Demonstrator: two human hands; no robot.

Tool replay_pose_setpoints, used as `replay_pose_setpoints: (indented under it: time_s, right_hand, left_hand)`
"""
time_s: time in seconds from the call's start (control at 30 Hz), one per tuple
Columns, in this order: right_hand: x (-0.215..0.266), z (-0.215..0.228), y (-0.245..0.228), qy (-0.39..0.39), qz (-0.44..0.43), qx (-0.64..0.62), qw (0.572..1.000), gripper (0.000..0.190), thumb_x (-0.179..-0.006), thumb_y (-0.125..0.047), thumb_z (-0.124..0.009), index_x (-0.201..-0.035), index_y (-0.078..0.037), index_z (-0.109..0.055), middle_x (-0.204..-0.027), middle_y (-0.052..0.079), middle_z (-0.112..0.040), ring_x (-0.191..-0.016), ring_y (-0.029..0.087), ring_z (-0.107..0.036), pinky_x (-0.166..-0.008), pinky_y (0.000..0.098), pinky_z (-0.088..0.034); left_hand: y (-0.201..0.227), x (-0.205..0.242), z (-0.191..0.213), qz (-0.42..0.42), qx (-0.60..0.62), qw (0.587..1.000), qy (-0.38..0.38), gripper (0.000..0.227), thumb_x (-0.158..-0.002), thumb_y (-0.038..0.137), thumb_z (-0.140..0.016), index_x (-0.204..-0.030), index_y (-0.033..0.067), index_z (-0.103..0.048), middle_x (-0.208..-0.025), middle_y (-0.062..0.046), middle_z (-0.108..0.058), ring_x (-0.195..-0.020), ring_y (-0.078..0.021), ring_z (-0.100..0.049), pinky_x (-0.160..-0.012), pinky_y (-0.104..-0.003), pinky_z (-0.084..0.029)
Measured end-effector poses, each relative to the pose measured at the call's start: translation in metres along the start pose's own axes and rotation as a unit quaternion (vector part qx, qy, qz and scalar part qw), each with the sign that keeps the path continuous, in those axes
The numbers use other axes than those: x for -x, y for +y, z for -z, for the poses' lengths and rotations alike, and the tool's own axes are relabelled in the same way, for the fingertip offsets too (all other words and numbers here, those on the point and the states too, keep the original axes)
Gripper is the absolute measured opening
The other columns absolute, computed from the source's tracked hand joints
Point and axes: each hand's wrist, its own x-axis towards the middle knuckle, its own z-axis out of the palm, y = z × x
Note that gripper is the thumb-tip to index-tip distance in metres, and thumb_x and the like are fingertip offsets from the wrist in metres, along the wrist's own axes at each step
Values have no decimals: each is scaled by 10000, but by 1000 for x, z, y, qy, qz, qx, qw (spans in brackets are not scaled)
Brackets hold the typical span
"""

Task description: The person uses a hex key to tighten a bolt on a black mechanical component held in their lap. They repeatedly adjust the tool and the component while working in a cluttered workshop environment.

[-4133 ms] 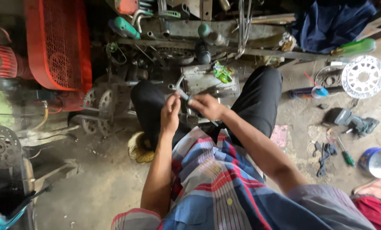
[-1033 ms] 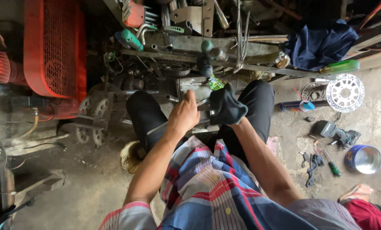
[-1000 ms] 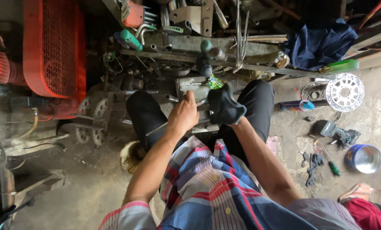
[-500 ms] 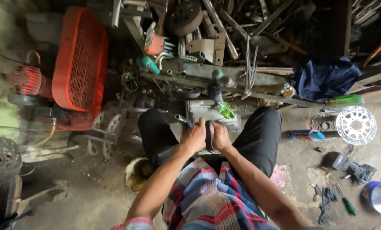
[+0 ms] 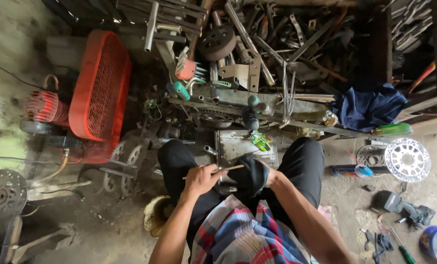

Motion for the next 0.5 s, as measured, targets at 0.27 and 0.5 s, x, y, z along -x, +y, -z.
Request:
replay_pose_setpoints:
  time_s: [0.27, 0.5]
  right_hand:
    - [-25, 15, -19, 70, -21, -352, 933, 378, -839, -58, -743, -1203, -23, -649, -1044, 108, -697, -917, 225, -668, -829, 375, -550]
    - [13, -15, 85, 171, -139, -432, 874, 311, -984, -143, -498, -1259, 0, -480, -1185, 74, -510, -1069, 133, -481, -949, 222, -391]
  left_hand:
    - [4, -6, -14, 64, 119, 986, 97, 423, -932, 508, -645, -850, 100, -723, -714, -139, -702, -686, -367, -692, -593, -470, -508]
    - [21, 3, -61, 91, 238, 960, 121, 388, -965, 412, -683, -832, 48, -712, -632, -138, -615, -565, -293, -580, -536, -424, -427]
